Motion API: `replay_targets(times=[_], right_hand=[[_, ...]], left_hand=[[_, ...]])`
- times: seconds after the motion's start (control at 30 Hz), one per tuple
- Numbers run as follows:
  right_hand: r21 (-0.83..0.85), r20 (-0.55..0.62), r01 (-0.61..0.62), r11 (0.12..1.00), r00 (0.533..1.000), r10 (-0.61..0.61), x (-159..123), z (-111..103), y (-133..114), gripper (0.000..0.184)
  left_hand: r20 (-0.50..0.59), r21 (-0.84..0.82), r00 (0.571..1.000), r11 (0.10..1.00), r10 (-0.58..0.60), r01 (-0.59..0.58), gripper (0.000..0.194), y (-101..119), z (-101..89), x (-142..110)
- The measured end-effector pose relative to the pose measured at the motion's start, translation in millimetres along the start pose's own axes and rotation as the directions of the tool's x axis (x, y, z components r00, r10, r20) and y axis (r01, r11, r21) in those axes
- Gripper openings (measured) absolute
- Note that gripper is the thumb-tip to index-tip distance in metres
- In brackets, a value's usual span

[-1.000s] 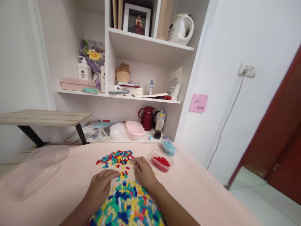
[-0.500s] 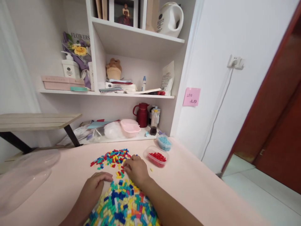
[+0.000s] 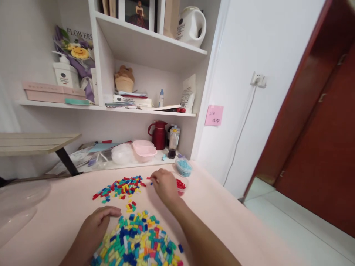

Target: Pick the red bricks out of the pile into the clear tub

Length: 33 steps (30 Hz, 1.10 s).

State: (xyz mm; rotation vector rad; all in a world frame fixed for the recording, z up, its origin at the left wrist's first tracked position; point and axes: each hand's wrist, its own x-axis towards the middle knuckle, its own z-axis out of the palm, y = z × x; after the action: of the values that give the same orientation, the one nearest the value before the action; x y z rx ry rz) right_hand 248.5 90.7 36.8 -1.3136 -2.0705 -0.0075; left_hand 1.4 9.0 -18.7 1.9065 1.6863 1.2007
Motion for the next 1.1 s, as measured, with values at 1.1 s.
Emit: replay_targets(times=[1.1], right_hand=[[0.212,0.210,0.103,0.972,0.966,-0.148,-39,40,-32,0.028]], left_hand=[[0.204,0.312,0.978,0.944,0.043,-0.106,0.063,16,2.8,-12]])
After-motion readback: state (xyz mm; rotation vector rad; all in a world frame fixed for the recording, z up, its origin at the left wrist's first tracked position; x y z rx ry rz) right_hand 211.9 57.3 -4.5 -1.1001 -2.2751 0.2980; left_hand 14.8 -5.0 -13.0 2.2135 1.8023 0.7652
